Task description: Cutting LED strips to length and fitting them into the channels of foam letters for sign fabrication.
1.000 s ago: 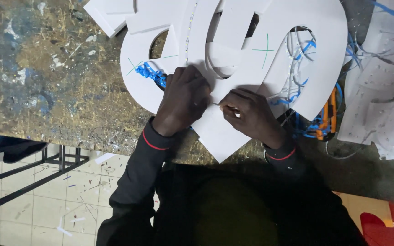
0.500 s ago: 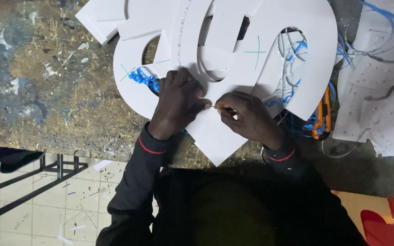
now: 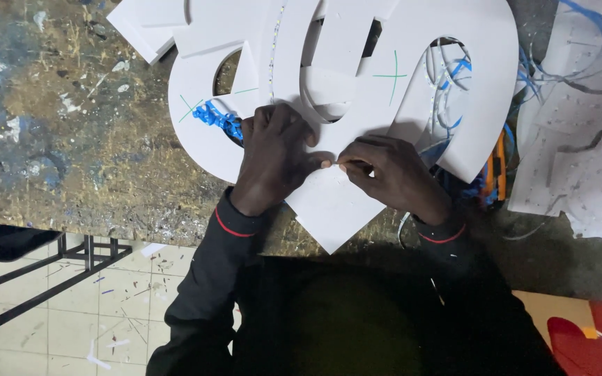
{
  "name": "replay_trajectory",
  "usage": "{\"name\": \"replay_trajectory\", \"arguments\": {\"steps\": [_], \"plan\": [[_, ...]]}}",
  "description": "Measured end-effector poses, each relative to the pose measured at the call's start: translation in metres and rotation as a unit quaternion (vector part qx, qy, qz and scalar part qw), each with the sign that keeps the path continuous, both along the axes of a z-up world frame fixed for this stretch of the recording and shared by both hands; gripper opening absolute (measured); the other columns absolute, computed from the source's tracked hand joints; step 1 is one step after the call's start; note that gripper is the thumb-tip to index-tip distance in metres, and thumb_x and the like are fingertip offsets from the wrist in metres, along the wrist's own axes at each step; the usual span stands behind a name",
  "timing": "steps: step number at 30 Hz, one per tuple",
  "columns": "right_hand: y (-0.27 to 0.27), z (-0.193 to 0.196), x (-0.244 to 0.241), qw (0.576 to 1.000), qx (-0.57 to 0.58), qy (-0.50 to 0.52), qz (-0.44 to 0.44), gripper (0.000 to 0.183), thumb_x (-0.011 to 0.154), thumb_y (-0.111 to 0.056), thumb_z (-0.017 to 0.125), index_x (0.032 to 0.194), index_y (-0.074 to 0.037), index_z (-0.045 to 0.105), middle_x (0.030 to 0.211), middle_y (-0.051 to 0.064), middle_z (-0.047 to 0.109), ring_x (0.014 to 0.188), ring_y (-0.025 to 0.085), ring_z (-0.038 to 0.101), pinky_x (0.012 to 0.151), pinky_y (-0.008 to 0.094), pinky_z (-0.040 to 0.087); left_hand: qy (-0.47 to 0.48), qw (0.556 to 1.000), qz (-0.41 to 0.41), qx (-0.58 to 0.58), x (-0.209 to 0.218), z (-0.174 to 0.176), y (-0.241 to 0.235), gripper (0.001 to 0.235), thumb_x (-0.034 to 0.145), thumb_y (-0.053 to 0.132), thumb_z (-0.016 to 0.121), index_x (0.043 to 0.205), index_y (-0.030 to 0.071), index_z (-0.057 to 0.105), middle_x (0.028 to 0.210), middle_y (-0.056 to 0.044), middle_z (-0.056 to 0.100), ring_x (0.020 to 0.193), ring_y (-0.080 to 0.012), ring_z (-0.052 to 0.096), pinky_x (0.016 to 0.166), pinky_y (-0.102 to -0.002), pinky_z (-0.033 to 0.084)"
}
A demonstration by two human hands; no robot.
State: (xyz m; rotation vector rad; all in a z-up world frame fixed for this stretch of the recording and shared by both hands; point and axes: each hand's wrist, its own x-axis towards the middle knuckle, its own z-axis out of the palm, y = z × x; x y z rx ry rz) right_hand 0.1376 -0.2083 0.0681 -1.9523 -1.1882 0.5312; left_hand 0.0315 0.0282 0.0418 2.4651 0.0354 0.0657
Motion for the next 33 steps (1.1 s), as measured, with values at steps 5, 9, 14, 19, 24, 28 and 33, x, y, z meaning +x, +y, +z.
{"name": "replay_trajectory", "arguments": {"steps": [5,9,14,19,24,28,33], "plan": [[0.001,-0.001,-0.005,0.999,0.006,-0.025,-0.019,0.014,0.105,-0.003,0.074,0.118,-0.006,0.075,0.073,0.014,0.070,0.072,0.045,0.074,0.064,0.050,0.059,0.022,0.998,-0.008,0.066,0.002,0.001,-0.008,0.046,0.095,0.057,0.087,0.114,0.018,0.073,0.121,-0.009,0.059,0.134,-0.0461,0.054,0.111,-0.067,0.036],[-0.002,0.004,-0.013,0.985,-0.062,-0.152,-0.045,0.032,0.105,-0.011,0.077,0.135,-0.016,0.071,0.067,0.003,0.067,0.067,0.033,0.076,0.065,0.045,0.059,0.041,0.995,-0.022,0.090,0.006,0.013,-0.013,0.056,0.097,0.050,0.087,0.142,0.022,0.069,0.139,-0.010,0.059,0.145,-0.0450,0.050,0.116,-0.068,0.035],[-0.021,0.001,0.002,0.975,-0.063,-0.203,-0.062,0.010,0.107,-0.020,0.082,0.111,-0.014,0.075,0.069,0.002,0.070,0.072,0.033,0.076,0.068,0.044,0.058,0.043,0.995,-0.025,0.086,0.004,0.009,-0.010,0.057,0.099,0.048,0.087,0.146,0.021,0.070,0.142,-0.011,0.058,0.147,-0.0460,0.047,0.116,-0.070,0.033],[-0.021,-0.020,0.010,0.981,-0.008,-0.187,-0.055,0.007,0.107,-0.018,0.083,0.107,-0.014,0.077,0.078,0.005,0.065,0.083,0.038,0.074,0.077,0.048,0.059,0.011,0.999,-0.026,0.040,0.002,0.007,-0.007,0.061,0.100,0.060,0.079,0.145,0.020,0.070,0.140,-0.013,0.060,0.144,-0.0483,0.048,0.116,-0.071,0.031],[-0.018,-0.033,0.020,0.981,0.018,-0.191,-0.040,0.005,0.109,-0.018,0.082,0.108,-0.015,0.078,0.076,-0.001,0.055,0.077,0.031,0.068,0.074,0.043,0.057,-0.018,0.999,-0.004,0.033,0.005,0.006,-0.012,0.074,0.090,0.074,0.083,0.138,0.017,0.075,0.132,-0.013,0.064,0.140,-0.0505,0.053,0.111,-0.074,0.033],[-0.016,-0.021,0.019,0.986,0.008,-0.166,-0.026,0.007,0.106,-0.013,0.083,0.105,-0.013,0.077,0.078,0.003,0.058,0.079,0.035,0.070,0.076,0.046,0.057,-0.021,1.000,0.006,0.022,0.010,0.006,-0.014,0.075,0.087,0.078,0.081,0.132,0.017,0.077,0.129,-0.013,0.063,0.136,-0.0477,0.053,0.111,-0.073,0.032],[-0.016,-0.009,0.021,0.993,0.023,-0.114,-0.013,0.005,0.106,-0.005,0.082,0.105,-0.008,0.078,0.079,0.008,0.061,0.081,0.040,0.071,0.074,0.048,0.057,-0.007,1.000,0.005,0.020,0.013,0.011,-0.012,0.073,0.086,0.074,0.086,0.128,0.016,0.078,0.126,-0.013,0.063,0.133,-0.0470,0.055,0.111,-0.073,0.031]]}}
